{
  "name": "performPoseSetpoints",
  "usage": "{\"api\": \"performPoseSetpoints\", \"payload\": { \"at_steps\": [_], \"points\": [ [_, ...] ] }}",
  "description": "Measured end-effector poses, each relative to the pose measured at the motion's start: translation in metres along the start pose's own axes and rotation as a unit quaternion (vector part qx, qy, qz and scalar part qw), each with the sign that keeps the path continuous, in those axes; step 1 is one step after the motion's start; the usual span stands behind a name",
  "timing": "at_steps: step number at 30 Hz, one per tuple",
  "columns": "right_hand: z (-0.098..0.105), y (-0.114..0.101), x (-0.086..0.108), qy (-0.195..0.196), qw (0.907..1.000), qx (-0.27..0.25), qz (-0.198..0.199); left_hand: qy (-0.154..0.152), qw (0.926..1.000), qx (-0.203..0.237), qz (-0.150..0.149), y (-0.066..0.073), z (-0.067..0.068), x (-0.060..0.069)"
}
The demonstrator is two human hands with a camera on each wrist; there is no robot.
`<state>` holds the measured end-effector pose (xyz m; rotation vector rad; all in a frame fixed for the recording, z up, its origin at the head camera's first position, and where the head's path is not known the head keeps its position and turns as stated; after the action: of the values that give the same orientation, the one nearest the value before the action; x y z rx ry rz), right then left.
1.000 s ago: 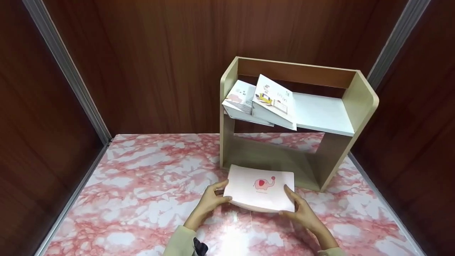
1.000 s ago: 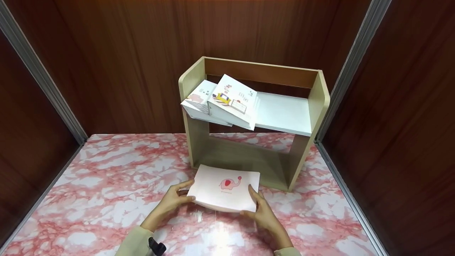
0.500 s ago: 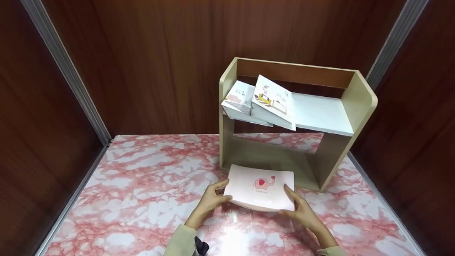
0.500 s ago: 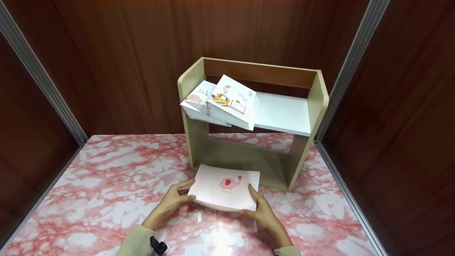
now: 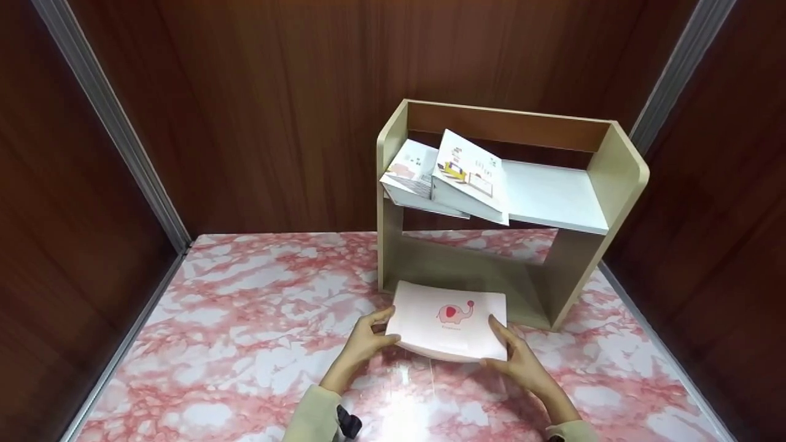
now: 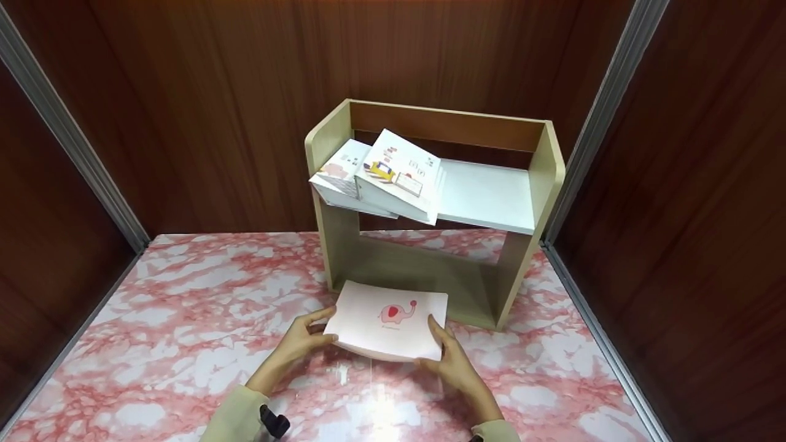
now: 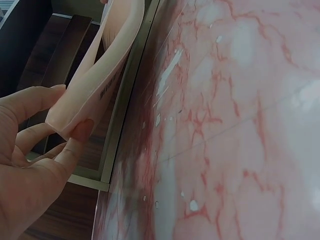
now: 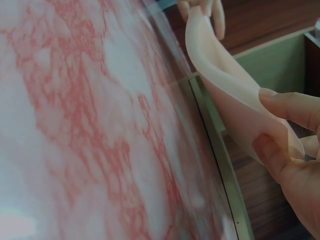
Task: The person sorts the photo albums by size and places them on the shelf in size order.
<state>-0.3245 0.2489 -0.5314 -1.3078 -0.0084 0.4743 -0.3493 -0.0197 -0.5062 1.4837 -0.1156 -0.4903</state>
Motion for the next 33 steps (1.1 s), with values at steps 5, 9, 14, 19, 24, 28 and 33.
{"api": "performPoseSetpoints", "payload": {
  "at_steps": [5,9,14,19,24,28,33],
  "points": [
    [0.002,0.007,-0.001,0.013,0.9992,-0.004,-0.036,-0.001,1.0,-0.002,-0.002,0.003,-0.001,-0.003],
    [0.004,0.009,-0.003,0.026,0.9988,-0.003,-0.04,0.004,1.0,-0.003,0.001,0.003,0.0,-0.004],
    [0.004,0.006,-0.004,0.023,0.9994,0.005,-0.026,0.006,1.0,-0.002,-0.001,0.002,0.0,-0.006],
    [0.005,0.004,-0.004,0.028,0.9993,0.022,-0.005,0.007,0.9999,-0.008,-0.005,0.002,0.0,-0.008],
    [0.006,0.006,-0.006,0.035,0.999,0.028,-0.003,0.007,0.9999,-0.011,-0.006,0.002,0.0,-0.01],
    [0.007,0.007,-0.007,0.039,0.9984,0.033,-0.024,0.006,0.9997,-0.023,-0.006,0.001,0.001,-0.012],
    [0.005,-0.009,-0.008,0.05,0.9963,0.064,-0.029,-0.001,0.9997,-0.026,0.004,-0.004,0.002,-0.013]
  ]
}}
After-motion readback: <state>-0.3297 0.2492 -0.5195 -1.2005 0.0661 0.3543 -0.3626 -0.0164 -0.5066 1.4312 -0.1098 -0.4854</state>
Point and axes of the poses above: each hand's wrist, its own x-axis away from the middle knuckle, its own z-axis out of the back of the hand, y = z × x, the point moved 9 cm from there along -x, towards the middle knuckle, and after that the axes turned 1 degree about -y, right-handed, at the moved point
